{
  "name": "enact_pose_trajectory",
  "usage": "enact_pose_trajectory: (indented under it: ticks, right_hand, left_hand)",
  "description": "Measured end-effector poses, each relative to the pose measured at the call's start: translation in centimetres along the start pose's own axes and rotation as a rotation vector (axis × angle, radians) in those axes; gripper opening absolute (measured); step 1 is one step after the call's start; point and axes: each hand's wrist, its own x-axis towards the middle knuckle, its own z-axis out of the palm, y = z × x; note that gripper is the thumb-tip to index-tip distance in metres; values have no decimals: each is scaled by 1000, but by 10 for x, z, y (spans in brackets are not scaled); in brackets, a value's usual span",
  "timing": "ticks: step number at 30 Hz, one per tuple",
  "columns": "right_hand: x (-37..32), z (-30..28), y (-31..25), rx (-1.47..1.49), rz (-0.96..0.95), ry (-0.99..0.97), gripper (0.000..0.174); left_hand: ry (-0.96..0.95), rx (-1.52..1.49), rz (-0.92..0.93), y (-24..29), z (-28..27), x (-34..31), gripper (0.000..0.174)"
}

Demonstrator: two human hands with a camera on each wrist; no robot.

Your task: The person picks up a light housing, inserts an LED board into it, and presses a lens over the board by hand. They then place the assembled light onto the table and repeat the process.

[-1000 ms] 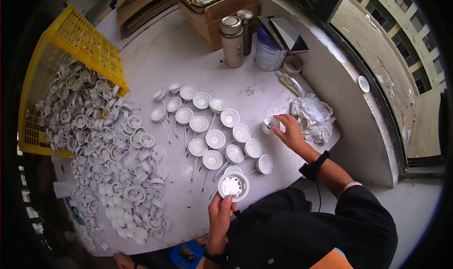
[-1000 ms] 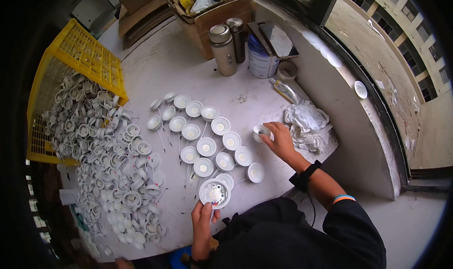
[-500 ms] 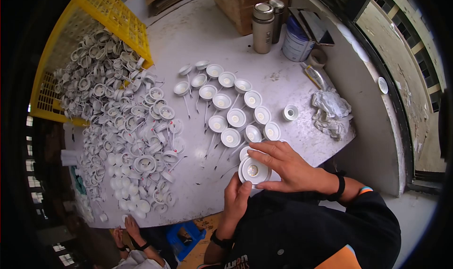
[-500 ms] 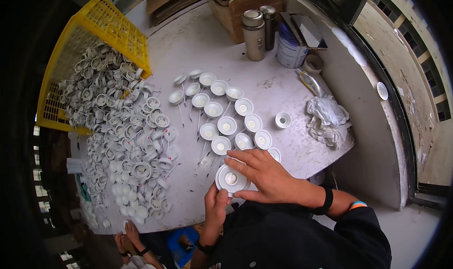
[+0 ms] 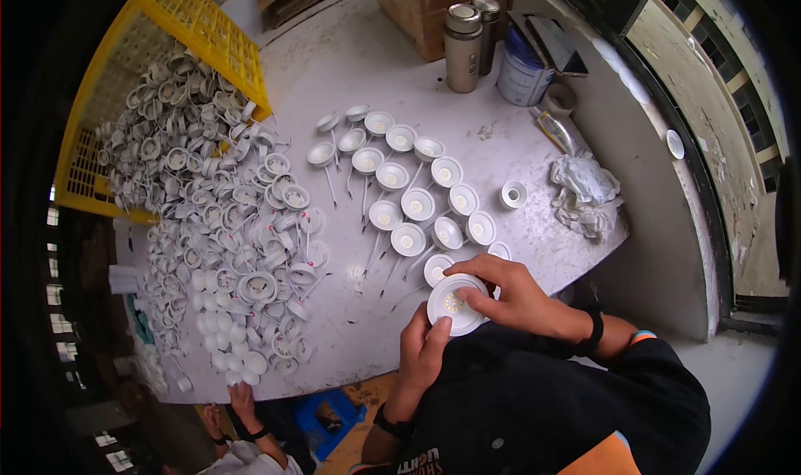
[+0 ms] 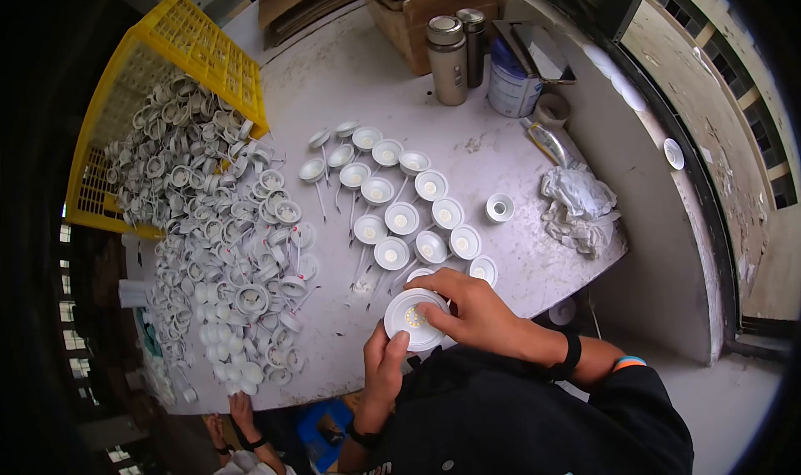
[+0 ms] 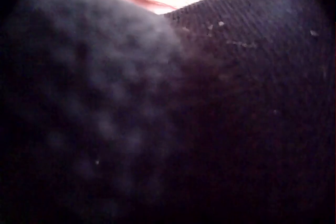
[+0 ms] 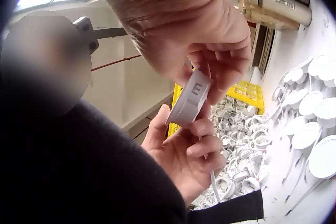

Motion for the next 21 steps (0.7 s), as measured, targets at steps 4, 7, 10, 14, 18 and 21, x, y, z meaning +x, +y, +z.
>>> enact_pose_trajectory:
  ticks: [4,7,10,14,18,21]
  right_hand:
    - [-1,6,3,-90,-99,77,30]
    - [-1,11,10,-70,-160,115,32]
    - [3,12,16,117,18,44,34]
    - [1,15,18,276,47,3,35]
    - [4,15,20,313,240,-44,35]
    - [20,22,37,381,232,-34,35]
  left_hand:
    - [59,77,30,0,3,3,27]
    - [107,177,37,3,5,4,24]
    - [112,228,41,3,4,6,22]
    - [137,312,46,1,2,8,20]
    - [141,317,39,-2,1,13,20]
    - [98,181,-59,-21,-11,20,24]
